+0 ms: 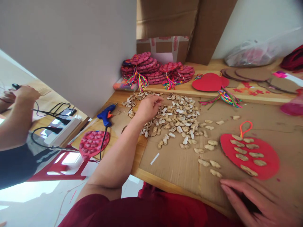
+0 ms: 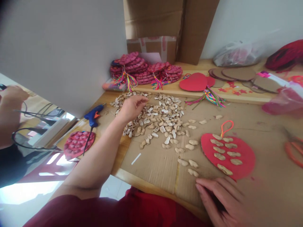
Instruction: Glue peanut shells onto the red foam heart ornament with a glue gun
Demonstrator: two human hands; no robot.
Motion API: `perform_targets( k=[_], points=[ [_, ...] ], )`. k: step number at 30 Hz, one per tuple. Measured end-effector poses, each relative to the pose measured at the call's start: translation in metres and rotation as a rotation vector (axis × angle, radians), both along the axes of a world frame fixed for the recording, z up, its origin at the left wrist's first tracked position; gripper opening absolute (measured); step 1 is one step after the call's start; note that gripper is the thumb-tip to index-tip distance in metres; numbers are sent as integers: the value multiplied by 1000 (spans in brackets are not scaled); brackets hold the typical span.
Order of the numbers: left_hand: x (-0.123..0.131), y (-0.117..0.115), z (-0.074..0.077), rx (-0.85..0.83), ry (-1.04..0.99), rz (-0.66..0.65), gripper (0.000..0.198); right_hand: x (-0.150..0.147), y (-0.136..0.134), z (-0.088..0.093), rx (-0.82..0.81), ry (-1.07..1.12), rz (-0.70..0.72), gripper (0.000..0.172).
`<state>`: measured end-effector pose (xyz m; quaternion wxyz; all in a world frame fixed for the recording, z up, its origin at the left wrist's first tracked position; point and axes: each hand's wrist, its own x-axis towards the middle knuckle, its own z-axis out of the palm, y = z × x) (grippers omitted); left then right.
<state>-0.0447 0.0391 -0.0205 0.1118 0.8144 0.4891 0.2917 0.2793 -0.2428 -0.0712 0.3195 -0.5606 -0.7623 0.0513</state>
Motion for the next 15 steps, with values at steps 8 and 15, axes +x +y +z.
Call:
perform_targets(
  k=[8, 15],
  points=[
    [24, -9, -6, -93, 198, -159, 36, -1, 1, 10, -20, -57, 112, 12],
    [19, -6, -2, -97, -6, -27, 27, -16, 4, 26, -23, -17, 105, 6]
  ],
)
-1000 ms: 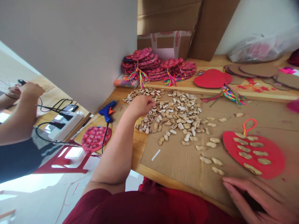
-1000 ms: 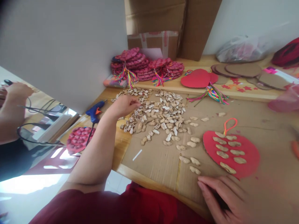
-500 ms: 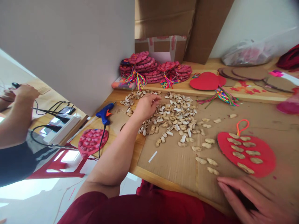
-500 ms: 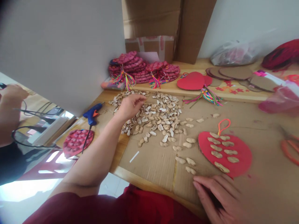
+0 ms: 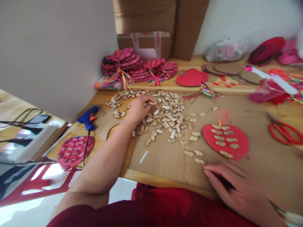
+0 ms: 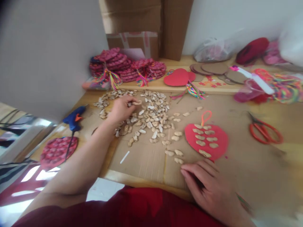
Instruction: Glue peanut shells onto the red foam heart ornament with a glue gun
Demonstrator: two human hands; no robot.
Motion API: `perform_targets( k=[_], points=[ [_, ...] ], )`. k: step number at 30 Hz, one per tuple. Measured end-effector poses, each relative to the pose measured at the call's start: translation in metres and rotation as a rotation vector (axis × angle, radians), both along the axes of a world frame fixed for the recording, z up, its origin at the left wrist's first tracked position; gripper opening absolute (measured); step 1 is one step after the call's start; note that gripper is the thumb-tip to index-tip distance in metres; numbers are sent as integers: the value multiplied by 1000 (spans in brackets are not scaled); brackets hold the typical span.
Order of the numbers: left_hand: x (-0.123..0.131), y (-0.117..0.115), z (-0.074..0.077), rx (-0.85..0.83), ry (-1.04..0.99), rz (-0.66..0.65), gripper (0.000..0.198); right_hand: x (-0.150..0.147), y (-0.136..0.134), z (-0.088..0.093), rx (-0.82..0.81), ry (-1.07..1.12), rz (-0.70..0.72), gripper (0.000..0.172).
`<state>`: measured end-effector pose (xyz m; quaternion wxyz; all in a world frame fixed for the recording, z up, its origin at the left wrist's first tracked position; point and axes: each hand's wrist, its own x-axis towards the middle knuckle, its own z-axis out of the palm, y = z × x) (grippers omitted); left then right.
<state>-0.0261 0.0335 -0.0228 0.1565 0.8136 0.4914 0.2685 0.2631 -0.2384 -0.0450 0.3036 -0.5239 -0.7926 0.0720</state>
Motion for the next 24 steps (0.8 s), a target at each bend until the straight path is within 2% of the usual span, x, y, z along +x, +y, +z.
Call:
perform_targets(
  k=[3, 5, 7, 10, 13, 15, 18, 24],
  points=[
    [-4, 1, -2, 91, -91, 101, 29, -6, 0, 5, -17, 2, -27, 8],
    [-6, 3, -4, 137, -135, 123, 30, -7, -1, 5, -25, -2, -38, 7],
    [-5, 3, -5, 129, -160, 56, 32, -8, -1, 4, -17, 5, -29, 8],
    [3, -3, -3, 148, -132, -144, 39, -9, -2, 2, -10, 15, -19, 9],
    [19, -13, -2, 121, -12, -331, 48, -10, -2, 2, -18, 28, -17, 8],
    [28, -19, -4, 72, 93, -395, 52, -10, -2, 3, -16, 38, -12, 8],
    [35, -20, -11, 44, 166, -398, 52, -10, -2, 3, -7, 49, -19, 8],
    [32, -11, -14, 33, -23, -332, 24, -10, -3, 4, -21, 61, -29, 8]
  ],
)
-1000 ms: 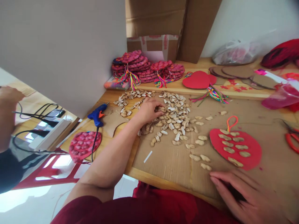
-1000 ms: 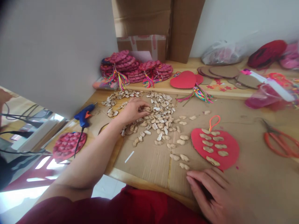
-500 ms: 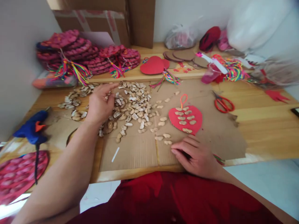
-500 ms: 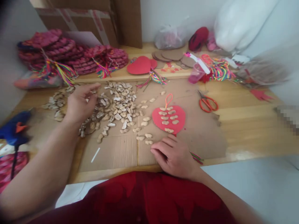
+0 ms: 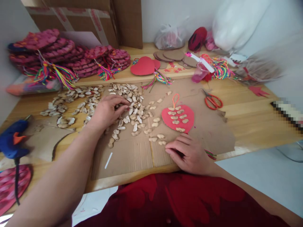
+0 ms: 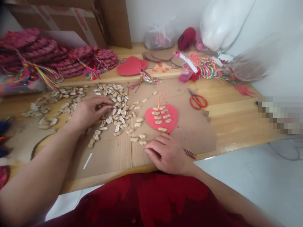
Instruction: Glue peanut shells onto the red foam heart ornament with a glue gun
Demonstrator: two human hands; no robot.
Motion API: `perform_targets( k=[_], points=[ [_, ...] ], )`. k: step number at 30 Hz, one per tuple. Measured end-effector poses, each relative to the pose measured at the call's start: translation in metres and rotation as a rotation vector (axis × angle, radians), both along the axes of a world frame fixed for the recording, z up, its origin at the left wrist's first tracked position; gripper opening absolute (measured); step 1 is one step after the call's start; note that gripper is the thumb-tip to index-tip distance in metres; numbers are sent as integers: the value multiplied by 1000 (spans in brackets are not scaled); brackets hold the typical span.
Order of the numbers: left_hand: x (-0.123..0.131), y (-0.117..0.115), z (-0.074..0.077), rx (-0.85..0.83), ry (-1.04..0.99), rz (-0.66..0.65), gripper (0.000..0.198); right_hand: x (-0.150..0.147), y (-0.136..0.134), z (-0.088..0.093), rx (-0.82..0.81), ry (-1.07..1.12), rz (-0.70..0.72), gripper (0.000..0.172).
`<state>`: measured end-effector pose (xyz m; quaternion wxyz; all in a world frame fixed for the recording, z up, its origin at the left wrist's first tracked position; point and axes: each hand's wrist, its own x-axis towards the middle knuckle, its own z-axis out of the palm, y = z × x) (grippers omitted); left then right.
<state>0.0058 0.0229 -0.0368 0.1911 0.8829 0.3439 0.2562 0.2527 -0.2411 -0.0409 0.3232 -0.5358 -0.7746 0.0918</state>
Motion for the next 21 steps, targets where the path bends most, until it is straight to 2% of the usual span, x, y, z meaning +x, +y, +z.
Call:
perform_targets(
  k=[4, 7, 10, 13, 15, 18, 21],
  points=[
    [-4, 1, 3, -20, -109, 175, 17, -1, 0, 0, -5, 0, -9, 7],
    [-7, 2, 3, -127, -275, 293, 20, -2, 0, 0, -10, -6, -24, 7],
    [-8, 5, 2, -315, -585, 316, 21, -1, 1, 1, 1, -13, -29, 8],
    [-7, 9, 2, -575, -821, 333, 21, 0, -1, 1, 14, -12, -13, 8],
    [-7, 9, 5, -731, -868, 353, 20, 1, -2, 1, 2, -20, -11, 8],
    [-7, 8, 12, -775, -839, 379, 13, 5, -2, -1, -9, -48, -19, 8],
    [-7, 6, 18, -956, -936, 402, 16, 10, -1, -5, 22, -72, 19, 9]
  ],
)
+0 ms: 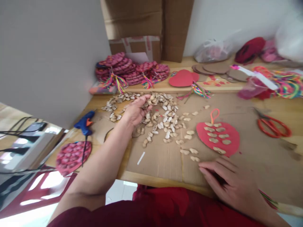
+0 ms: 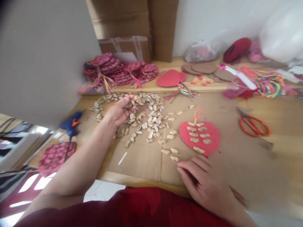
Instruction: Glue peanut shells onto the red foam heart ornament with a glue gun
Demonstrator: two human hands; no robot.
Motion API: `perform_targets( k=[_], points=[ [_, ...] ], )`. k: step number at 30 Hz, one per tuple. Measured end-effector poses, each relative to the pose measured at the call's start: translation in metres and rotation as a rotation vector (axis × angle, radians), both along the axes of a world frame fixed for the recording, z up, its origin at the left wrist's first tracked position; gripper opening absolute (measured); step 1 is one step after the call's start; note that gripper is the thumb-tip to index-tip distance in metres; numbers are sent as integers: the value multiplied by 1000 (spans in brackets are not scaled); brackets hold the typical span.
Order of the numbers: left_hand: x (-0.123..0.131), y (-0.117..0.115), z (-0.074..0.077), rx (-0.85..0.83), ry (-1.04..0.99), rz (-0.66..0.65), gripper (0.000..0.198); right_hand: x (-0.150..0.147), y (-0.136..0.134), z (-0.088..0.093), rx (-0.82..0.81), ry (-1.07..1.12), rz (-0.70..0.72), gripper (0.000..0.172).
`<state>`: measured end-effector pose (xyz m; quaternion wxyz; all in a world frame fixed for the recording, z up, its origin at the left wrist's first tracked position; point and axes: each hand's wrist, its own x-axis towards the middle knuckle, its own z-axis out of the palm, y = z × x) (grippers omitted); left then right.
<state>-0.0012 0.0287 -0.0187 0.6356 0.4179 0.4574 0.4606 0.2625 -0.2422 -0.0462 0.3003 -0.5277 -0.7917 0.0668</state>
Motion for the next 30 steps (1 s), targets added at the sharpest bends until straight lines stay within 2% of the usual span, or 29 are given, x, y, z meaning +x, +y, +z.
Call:
perform_targets(
  k=[4, 8, 15, 23, 30],
  points=[
    [-1, -3, 5, -70, -95, 10, 24, 5, 2, -6, 36, -22, 27, 5],
    [-5, -4, 5, -42, -82, -36, 32, 7, 3, -9, 36, -30, 40, 7],
    [-10, -4, 2, 23, -196, -230, 41, 5, 6, -4, 57, -12, 29, 5],
    [-6, -5, 2, 80, -191, -146, 41, 2, 6, -1, -2, -31, 32, 7],
    [-6, -3, -6, 212, -169, -173, 40, 0, 8, 4, 37, -31, 42, 6]
  ],
)
